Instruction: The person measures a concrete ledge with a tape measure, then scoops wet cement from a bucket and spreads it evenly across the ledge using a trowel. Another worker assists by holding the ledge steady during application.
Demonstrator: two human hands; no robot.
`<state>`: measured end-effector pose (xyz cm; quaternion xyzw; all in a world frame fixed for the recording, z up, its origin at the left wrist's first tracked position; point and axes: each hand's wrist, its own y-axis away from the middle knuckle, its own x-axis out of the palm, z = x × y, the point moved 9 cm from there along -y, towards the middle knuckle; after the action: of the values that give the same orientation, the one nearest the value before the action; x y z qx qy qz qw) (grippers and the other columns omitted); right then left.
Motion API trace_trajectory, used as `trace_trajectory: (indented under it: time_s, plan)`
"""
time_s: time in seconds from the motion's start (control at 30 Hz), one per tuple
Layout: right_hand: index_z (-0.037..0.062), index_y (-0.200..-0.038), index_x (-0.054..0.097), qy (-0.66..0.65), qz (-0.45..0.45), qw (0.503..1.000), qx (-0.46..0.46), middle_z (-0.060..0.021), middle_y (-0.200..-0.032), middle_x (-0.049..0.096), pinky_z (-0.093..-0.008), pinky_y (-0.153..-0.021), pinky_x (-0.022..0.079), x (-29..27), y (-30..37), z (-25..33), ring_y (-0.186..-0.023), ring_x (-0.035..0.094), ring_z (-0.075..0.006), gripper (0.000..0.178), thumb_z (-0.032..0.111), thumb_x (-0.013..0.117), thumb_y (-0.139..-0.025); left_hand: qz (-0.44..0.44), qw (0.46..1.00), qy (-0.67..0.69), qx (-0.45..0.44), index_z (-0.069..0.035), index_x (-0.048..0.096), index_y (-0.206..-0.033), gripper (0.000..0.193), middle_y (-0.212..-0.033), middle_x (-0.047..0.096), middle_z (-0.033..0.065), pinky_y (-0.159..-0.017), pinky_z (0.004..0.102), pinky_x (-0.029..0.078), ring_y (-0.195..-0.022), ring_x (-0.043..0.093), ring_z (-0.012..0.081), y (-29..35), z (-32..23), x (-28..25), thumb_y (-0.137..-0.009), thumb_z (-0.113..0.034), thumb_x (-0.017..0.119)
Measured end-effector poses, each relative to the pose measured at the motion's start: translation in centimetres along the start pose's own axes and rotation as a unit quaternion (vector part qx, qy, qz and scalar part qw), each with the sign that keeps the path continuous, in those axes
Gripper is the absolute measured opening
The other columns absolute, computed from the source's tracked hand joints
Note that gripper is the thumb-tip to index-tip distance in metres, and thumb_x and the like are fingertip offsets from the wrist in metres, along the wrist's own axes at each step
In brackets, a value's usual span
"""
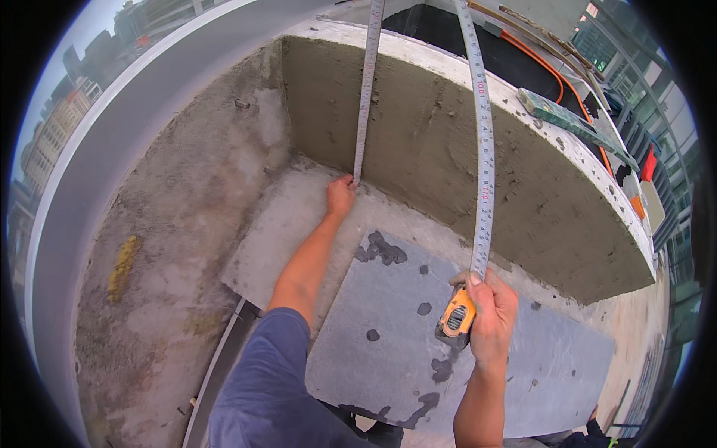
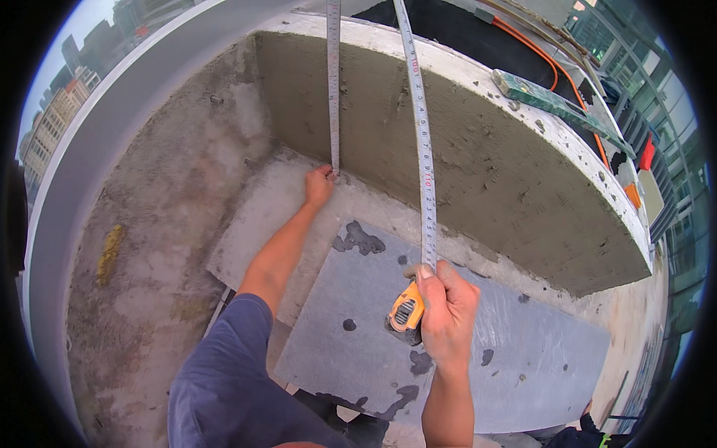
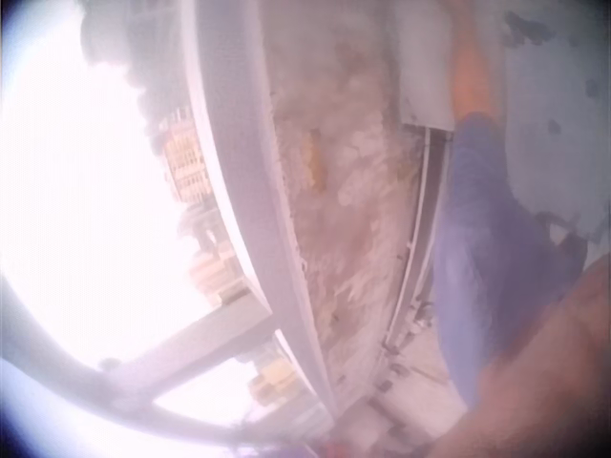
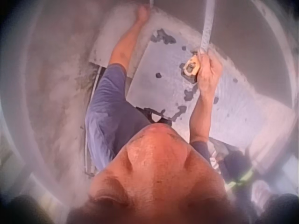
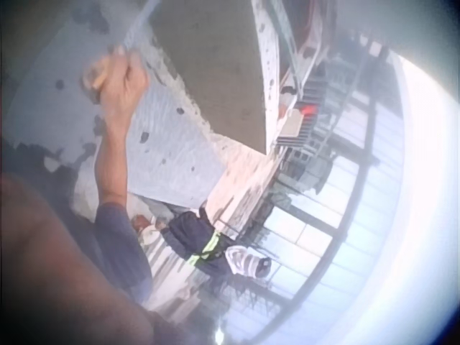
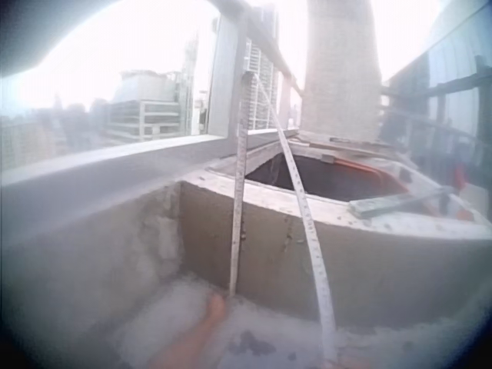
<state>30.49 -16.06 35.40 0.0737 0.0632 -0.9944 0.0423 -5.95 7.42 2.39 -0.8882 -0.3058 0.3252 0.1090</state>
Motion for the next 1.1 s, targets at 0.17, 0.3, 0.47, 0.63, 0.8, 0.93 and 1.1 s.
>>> trace_trajectory:
  time_s: [0.17,0.3,0.47,0.63,0.8,0.93,1.1]
  plan:
    - [-0.0063,-0.086,0.07,0.002,-0.013,1.0,0.015,0.0011,-0.067,0.054,-0.0263,-0.054,0.035,-0.4,0.0,-0.4,-0.061,0.045,-0.0041,0.027,0.011,0.06,-0.104,0.031,0.999,0.016,-0.019,-0.001,0.077,-0.109,0.022,-0.104,0.075,0.0262,-0.087,0.0497,0.057,-0.099,0.072,0.0455,0.4,-1.1,1.2,-0.091,-0.013,0.076]
    - [-0.0063,-0.085,0.069,0.004,-0.01,1.0,0.0,0.0009,-0.067,0.055,-0.0261,-0.053,0.036,-0.2,-0.2,-0.4,-0.061,0.045,-0.0041,0.028,0.011,0.059,-0.105,0.021,1.0,0.008,-0.009,-0.002,0.075,-0.102,0.016,-0.094,0.073,0.0257,-0.079,0.0494,0.055,-0.09,0.071,0.0457,0.4,-1.2,0.5,-0.092,-0.013,0.073]
    - [-0.0063,-0.086,0.07,0.011,-0.007,1.0,0.006,0.0011,-0.067,0.054,-0.0259,-0.053,0.035,0.0,-0.2,-1.0,-0.06,0.044,-0.004,0.027,0.01,0.059,-0.105,0.016,0.999,0.025,0.017,-0.001,0.074,-0.1,0.015,-0.092,0.073,0.026,-0.077,0.0503,0.055,-0.09,0.07,0.0469,0.6,-1.9,0.3,-0.091,-0.014,0.073]
    - [-0.0066,-0.09,0.07,0.008,0.003,1.0,-0.007,0.0011,-0.069,0.055,-0.0257,-0.055,0.035,0.3,0.1,-1.3,-0.063,0.043,-0.0045,0.027,0.012,0.059,-0.106,0.006,0.999,-0.02,0.043,0.0,0.076,-0.106,0.02,-0.099,0.076,0.0237,-0.08,0.0491,0.056,-0.091,0.073,0.0452,-0.2,-1.5,-0.7,-0.091,-0.014,0.073]
    - [-0.0058,-0.106,0.071,0.017,-0.047,0.997,0.065,-0.0032,-0.082,0.063,-0.0283,-0.068,0.046,-4.8,4.7,-3.2,-0.075,0.057,-0.01,0.031,0.022,0.056,-0.108,0.107,0.99,0.087,0.036,0.001,0.075,-0.101,0.012,-0.1,0.077,0.021,-0.085,0.0448,0.059,-0.089,0.072,0.0456,2.1,-7.7,0.0,-0.092,-0.007,0.072]
    - [-0.0035,-0.115,0.068,0.009,-0.051,0.994,0.095,-0.0117,-0.102,0.067,-0.0358,-0.088,0.053,-10.4,12.2,-5.6,-0.098,0.069,-0.0224,0.042,0.036,0.053,-0.11,0.159,0.974,0.145,0.065,0.0,0.072,-0.112,0.017,-0.102,0.078,0.0133,-0.088,0.0338,0.058,-0.091,0.076,0.0302,7.0,-6.8,-6.2,-0.096,-0.004,0.068]
    - [-0.0017,-0.124,0.068,0.116,-0.123,0.96,0.223,-0.0097,-0.109,0.07,-0.0355,-0.096,0.051,-17.8,26.5,-8.6,-0.106,0.067,-0.0199,0.039,0.032,0.052,-0.112,0.361,0.875,0.257,-0.192,0.001,0.068,-0.117,0.019,-0.108,0.075,0.0099,-0.091,0.0287,0.057,-0.098,0.076,0.0168,14.7,-5.3,-11.7,-0.099,-0.001,0.068]
